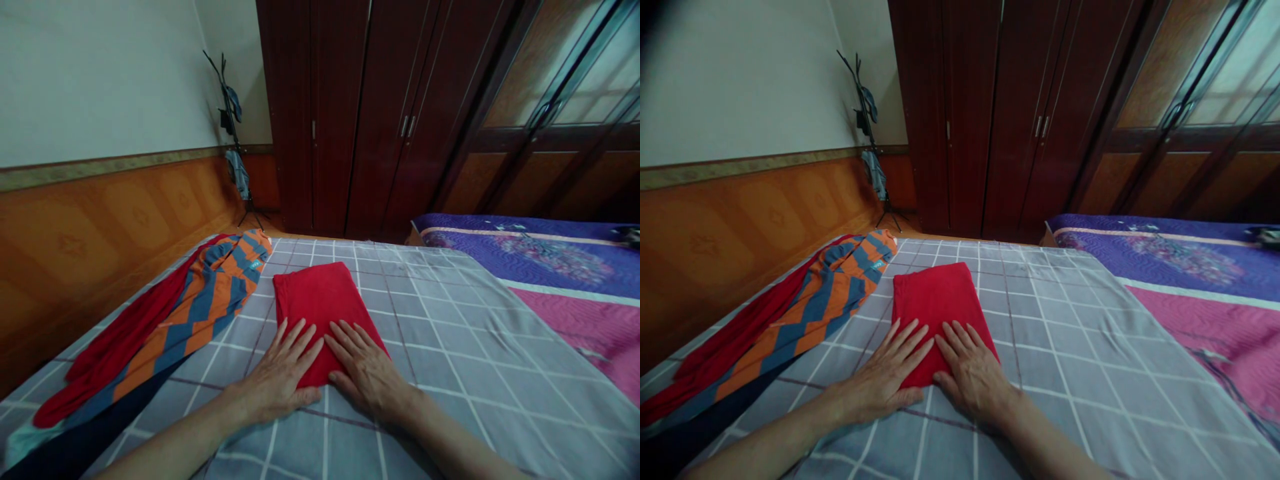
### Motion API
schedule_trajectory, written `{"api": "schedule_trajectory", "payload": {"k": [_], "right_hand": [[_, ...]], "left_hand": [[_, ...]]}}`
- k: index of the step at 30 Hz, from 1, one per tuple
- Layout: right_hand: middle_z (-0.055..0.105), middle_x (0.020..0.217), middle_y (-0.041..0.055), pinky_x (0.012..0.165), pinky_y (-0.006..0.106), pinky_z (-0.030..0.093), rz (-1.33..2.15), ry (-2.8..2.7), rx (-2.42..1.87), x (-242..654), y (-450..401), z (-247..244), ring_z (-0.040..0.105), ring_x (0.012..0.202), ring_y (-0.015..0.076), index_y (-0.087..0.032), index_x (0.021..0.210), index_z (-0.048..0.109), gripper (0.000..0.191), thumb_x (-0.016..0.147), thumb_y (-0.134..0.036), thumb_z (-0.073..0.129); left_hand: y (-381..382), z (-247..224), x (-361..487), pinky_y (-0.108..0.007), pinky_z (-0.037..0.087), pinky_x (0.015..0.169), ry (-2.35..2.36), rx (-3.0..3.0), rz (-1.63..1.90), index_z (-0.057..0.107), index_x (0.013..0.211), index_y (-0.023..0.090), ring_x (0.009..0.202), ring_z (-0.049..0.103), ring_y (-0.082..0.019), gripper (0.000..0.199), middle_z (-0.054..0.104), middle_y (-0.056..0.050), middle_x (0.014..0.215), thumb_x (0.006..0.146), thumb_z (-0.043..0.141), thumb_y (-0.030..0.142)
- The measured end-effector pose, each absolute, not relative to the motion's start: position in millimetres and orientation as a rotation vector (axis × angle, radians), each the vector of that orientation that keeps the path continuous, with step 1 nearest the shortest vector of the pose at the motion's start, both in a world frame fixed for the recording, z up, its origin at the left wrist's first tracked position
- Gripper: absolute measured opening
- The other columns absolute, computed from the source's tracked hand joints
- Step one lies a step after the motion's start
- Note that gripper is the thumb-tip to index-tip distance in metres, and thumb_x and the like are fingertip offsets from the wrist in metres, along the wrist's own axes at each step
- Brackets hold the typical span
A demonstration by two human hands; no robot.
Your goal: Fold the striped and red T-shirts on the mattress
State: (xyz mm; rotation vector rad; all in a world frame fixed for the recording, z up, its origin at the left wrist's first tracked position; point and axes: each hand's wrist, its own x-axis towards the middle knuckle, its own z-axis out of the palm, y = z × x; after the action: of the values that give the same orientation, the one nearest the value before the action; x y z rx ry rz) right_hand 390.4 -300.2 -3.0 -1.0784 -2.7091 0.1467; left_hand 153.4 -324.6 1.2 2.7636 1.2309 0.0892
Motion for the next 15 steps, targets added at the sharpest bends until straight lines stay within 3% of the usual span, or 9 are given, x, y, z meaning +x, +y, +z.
{"api": "schedule_trajectory", "payload": {"k": [7,12,15], "right_hand": [[0.032,0.147,0.0138,0.11,0.05,0.027,0.208,-2.561,-1.313,385.7,-295.7,-6.0,0.024,0.138,0.0296,-0.014,0.138,0.043,0.054,0.092,-0.04,0.046],[0.03,0.148,0.0138,0.11,0.049,0.028,0.195,-2.536,-1.327,384.8,-297.2,-10.3,0.024,0.138,0.0301,-0.014,0.139,0.042,0.055,0.089,-0.035,0.051],[0.028,0.149,0.0138,0.111,0.048,0.028,0.201,-2.553,-1.33,386.3,-298.0,-10.8,0.023,0.138,0.0299,-0.013,0.141,0.039,0.059,0.088,-0.035,0.051]], "left_hand": [[-323.9,7.4,150.4,-0.057,0.012,0.113,1.207,2.725,0.093,0.017,0.148,0.024,0.141,0.008,-0.032,0.073,0.015,-0.009,0.155,0.088,0.034,0.064],[-322.7,19.2,162.3,-0.054,0.019,0.113,1.248,2.7,0.168,0.036,0.141,0.028,0.14,0.02,-0.028,0.051,0.031,-0.006,0.15,0.095,0.032,0.049],[-316.2,18.7,174.6,-0.051,0.018,0.115,1.239,2.74,0.235,0.029,0.144,0.024,0.141,0.018,-0.026,0.054,0.026,-0.006,0.152,0.095,0.039,0.042]]}}
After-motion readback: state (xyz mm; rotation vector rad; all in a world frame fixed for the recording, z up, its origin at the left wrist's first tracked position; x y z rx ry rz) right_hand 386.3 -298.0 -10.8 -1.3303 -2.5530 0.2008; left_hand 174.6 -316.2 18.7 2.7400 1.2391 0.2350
